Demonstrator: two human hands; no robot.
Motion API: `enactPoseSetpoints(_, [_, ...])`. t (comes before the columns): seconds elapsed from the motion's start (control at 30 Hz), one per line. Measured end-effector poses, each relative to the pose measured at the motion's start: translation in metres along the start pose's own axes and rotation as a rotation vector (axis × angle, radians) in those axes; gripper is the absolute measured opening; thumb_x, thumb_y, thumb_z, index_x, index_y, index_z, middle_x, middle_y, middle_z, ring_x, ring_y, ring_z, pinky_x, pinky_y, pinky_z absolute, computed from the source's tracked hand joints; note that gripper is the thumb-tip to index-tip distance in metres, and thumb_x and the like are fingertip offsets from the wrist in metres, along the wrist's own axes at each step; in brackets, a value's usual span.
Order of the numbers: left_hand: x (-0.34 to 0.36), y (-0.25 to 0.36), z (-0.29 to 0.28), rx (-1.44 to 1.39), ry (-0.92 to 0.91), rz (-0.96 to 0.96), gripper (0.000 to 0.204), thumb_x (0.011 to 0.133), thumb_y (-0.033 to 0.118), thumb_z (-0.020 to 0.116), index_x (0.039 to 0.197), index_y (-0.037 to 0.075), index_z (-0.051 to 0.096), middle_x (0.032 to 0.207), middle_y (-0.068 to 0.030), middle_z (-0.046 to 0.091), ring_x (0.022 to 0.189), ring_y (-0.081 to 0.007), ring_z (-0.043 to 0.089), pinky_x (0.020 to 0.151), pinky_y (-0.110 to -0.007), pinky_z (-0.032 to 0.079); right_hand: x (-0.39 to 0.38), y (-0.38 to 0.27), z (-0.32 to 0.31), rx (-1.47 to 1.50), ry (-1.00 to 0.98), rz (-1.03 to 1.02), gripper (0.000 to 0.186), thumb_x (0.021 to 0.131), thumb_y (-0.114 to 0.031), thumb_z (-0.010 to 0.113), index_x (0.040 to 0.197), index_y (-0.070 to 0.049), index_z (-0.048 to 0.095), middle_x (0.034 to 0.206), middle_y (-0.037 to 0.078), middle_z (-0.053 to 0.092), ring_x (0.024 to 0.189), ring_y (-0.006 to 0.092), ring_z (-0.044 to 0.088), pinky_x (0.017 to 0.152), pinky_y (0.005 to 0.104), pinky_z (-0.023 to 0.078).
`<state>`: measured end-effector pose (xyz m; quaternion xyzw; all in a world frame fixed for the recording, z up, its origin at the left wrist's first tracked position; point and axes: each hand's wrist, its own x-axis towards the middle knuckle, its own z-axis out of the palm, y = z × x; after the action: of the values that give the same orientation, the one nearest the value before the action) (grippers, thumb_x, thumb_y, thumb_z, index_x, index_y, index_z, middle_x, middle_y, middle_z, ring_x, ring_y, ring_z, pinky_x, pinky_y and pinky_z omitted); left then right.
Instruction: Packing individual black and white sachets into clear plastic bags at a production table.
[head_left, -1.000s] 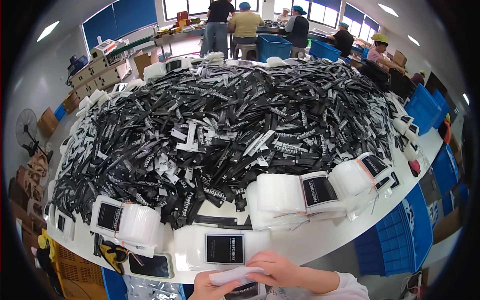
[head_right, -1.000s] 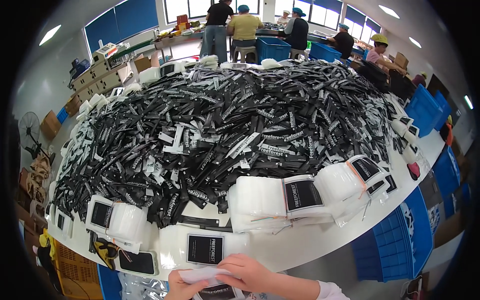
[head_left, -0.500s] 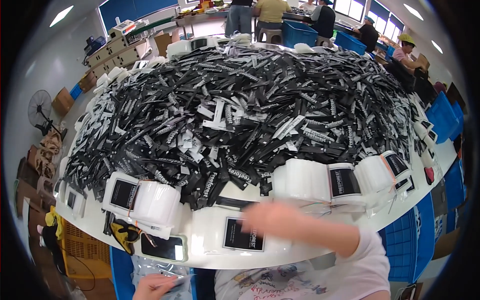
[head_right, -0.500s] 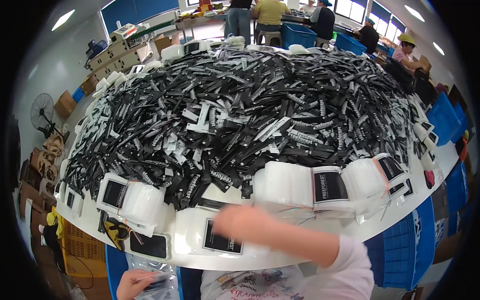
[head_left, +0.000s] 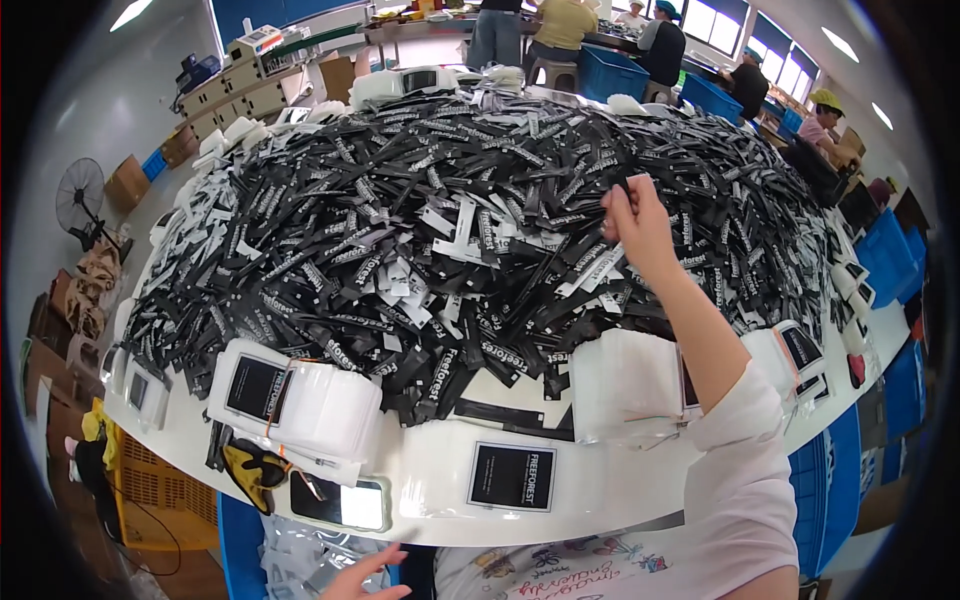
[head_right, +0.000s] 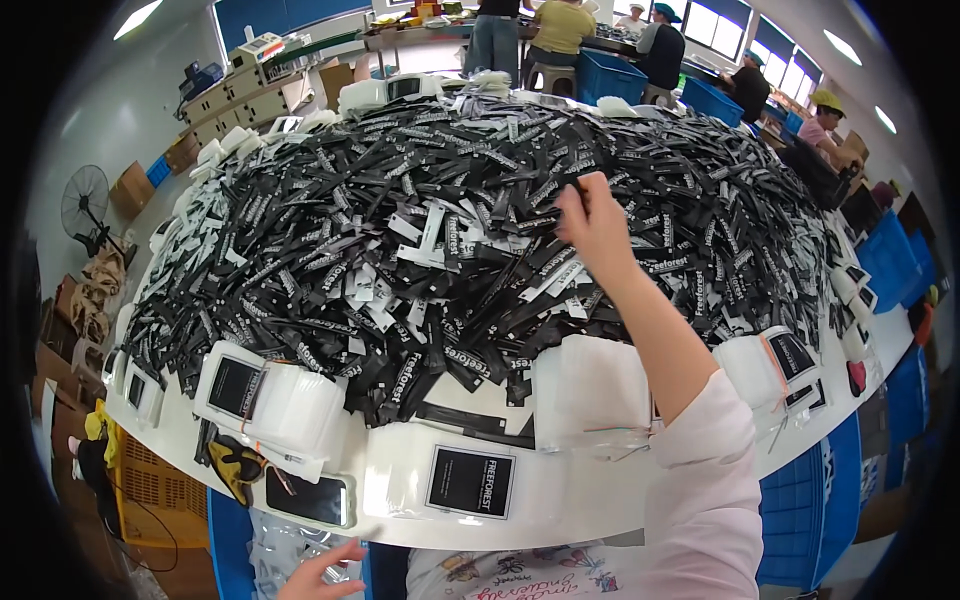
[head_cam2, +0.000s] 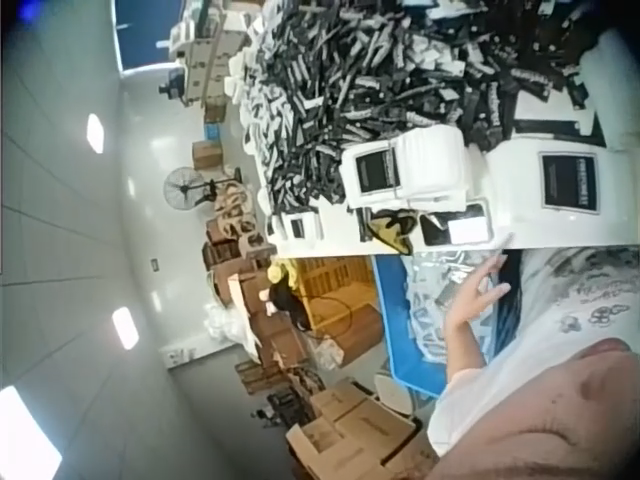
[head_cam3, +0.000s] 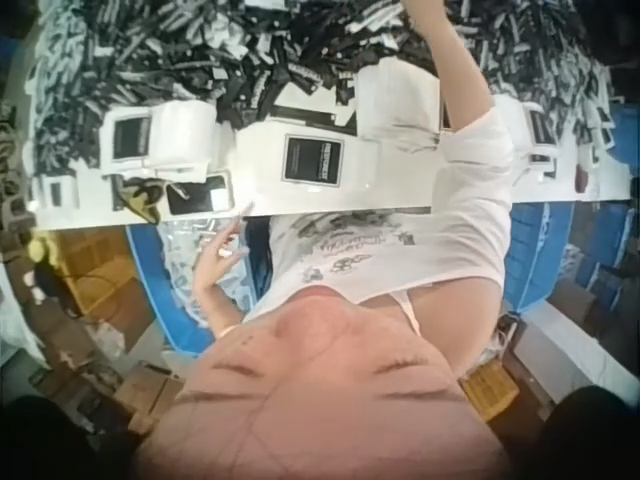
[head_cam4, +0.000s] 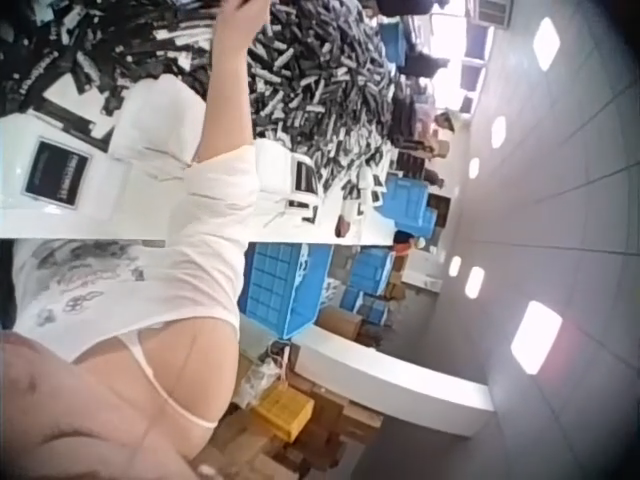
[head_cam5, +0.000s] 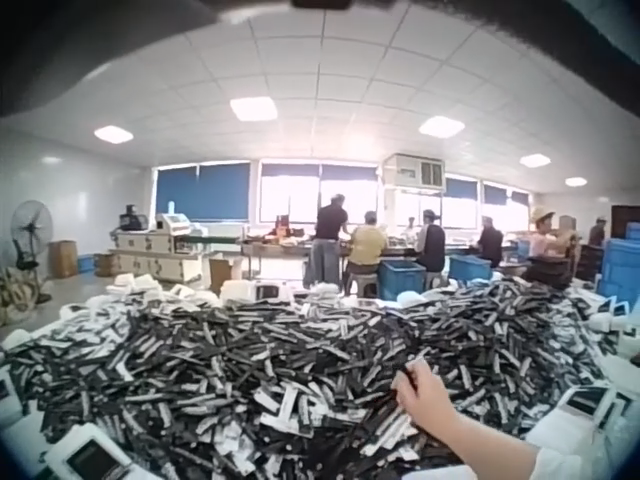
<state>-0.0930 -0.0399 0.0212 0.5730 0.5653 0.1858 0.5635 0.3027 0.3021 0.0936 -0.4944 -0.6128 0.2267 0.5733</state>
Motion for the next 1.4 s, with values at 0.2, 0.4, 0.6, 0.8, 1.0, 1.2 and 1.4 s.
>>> enactPoseSetpoints(0.2, [0.052, 0.022, 0.045, -0.203, -0.111, 0.214, 0.049, 0.074, 0.007, 0.062, 0.119, 0.002, 0.046, 0.109, -0.0107, 0.054, 0.101, -0.0184, 0.050, 0.088, -0.030, 0.037, -0.020, 0.054, -0.020, -0.852, -0.673, -0.276, 0.021, 0.070, -0.016, 0.059, 0.090, -0.009, 0.059, 0.083, 0.007, 0.057, 0.079, 0.0241, 0.057, 0.066, 0.0336, 0.047])
enactPoseSetpoints(0.4, [0.086, 0.053, 0.081, 0.197, -0.034, 0.596, 0.049, 0.071, 0.006, 0.060, 0.118, 0.003, 0.047, 0.115, -0.0187, 0.049, 0.109, -0.0342, 0.044, 0.089, -0.038, 0.036, -0.041, 0.051, 0.015, -1.132, -0.785, -0.353, 0.022, 0.071, -0.019, 0.059, 0.093, -0.015, 0.056, 0.089, 0.005, 0.051, 0.089, 0.0228, 0.054, 0.069, 0.0346, 0.048])
enactPoseSetpoints(0.6, [0.131, 0.078, 0.120, 0.805, 0.296, 0.841, 0.064, 0.067, 0.022, 0.070, 0.123, 0.008, 0.042, 0.099, -0.0060, 0.059, 0.091, -0.0244, 0.056, 0.076, -0.033, 0.045, -0.055, 0.005, 0.005, -0.703, -0.340, -0.674, 0.015, 0.066, -0.002, 0.060, 0.078, -0.008, 0.053, 0.075, 0.003, 0.053, 0.079, 0.0206, 0.054, 0.064, 0.0292, 0.048])
enactPoseSetpoints(0.8, [0.122, 0.056, 0.111, 0.576, 0.085, 0.704, 0.051, 0.072, 0.017, 0.062, 0.119, 0.006, 0.046, 0.129, -0.0161, 0.037, 0.121, -0.0338, 0.031, 0.099, -0.047, 0.024, -0.169, -0.073, -0.055, 0.107, -0.181, -0.516, 0.014, 0.070, 0.008, 0.049, 0.065, -0.005, 0.047, 0.052, 0.005, 0.047, 0.052, 0.0172, 0.050, 0.051, 0.0263, 0.044])
enactPoseSetpoints(1.0, [0.135, 0.061, 0.109, 0.684, 0.240, 0.939, 0.047, 0.068, 0.019, 0.067, 0.113, 0.011, 0.053, 0.100, -0.0037, 0.059, 0.091, -0.0221, 0.056, 0.074, -0.032, 0.045, -0.345, 0.005, -0.068, -0.091, 0.110, -0.129, 0.012, 0.082, -0.007, 0.051, 0.087, -0.001, 0.042, 0.064, 0.008, 0.049, 0.051, 0.0144, 0.046, 0.050, 0.0259, 0.040])
enactPoseSetpoints(1.2, [0.137, 0.069, 0.121, 0.537, 0.308, 1.003, 0.035, 0.055, 0.005, 0.067, 0.089, 0.012, 0.065, 0.083, -0.0008, 0.060, 0.069, -0.0191, 0.054, 0.058, -0.029, 0.045, -0.347, 0.013, -0.063, 0.021, 0.202, 0.273, 0.014, 0.085, -0.011, 0.048, 0.075, -0.002, 0.046, 0.060, 0.005, 0.049, 0.052, 0.0112, 0.046, 0.047, 0.0247, 0.037])
enactPoseSetpoints(1.4, [0.141, 0.059, 0.141, 0.559, 0.330, 0.778, 0.030, 0.060, 0.004, 0.068, 0.089, 0.010, 0.064, 0.077, -0.0044, 0.057, 0.066, -0.0185, 0.055, 0.055, -0.027, 0.046, -0.318, -0.028, -0.060, 0.242, 0.139, 0.597, 0.038, 0.090, -0.019, 0.040, 0.054, -0.008, 0.037, 0.044, -0.002, 0.036, 0.040, 0.0074, 0.034, 0.038, 0.0244, 0.023])
